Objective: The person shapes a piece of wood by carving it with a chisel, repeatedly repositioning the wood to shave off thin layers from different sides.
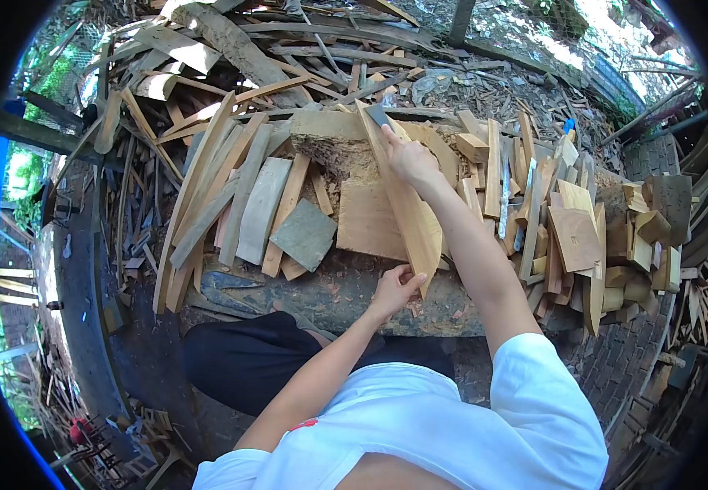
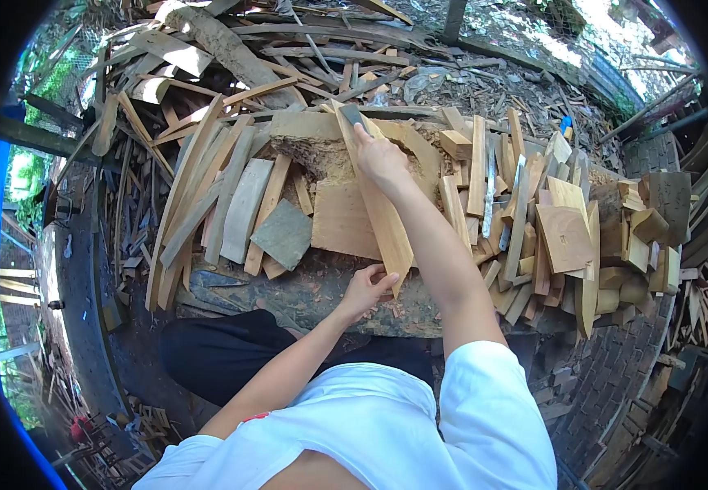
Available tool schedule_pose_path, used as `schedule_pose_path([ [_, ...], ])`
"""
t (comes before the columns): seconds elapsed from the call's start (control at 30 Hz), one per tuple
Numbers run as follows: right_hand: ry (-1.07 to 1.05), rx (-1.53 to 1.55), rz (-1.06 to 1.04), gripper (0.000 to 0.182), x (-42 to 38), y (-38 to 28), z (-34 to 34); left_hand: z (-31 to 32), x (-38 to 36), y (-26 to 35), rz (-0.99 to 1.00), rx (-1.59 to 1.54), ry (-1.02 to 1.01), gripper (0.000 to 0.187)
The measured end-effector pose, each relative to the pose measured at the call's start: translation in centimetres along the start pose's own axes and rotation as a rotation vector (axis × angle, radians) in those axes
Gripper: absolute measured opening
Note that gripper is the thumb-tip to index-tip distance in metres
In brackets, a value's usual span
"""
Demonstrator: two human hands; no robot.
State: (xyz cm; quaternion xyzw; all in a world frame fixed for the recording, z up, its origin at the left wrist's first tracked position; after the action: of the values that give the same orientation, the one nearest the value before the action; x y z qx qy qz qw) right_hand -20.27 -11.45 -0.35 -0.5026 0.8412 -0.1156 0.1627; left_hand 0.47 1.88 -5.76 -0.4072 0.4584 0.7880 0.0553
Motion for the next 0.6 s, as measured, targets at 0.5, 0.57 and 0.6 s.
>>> schedule_pose_path([
  [0.5, 0.002, 0.088, 0.021, 0.05, -0.2, -0.3, 0.3, 0.0, -0.2, 0.3, -0.015, 0.021, -0.004, 0.047],
  [0.57, 0.004, 0.087, 0.03, 0.052, -0.1, -0.1, 0.4, 0.0, -0.1, 0.3, -0.024, 0.03, -0.006, 0.047],
  [0.6, 0.009, 0.085, 0.034, 0.052, -0.9, 0.0, 0.2, 0.0, 0.0, 0.5, -0.022, 0.033, -0.011, 0.047],
])
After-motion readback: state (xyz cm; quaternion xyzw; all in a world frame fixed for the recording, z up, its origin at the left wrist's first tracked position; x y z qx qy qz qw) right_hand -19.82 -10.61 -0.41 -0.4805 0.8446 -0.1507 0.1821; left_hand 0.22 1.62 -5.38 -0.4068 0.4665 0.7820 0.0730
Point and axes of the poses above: each hand's wrist, its own x-axis towards the middle knuckle, its own z-axis out of the palm, y = z × x, the point moved 3 cm from there along x, towards the middle knuckle, and after that the axes turned 6 degrees about -z, right-handed, at the moved point
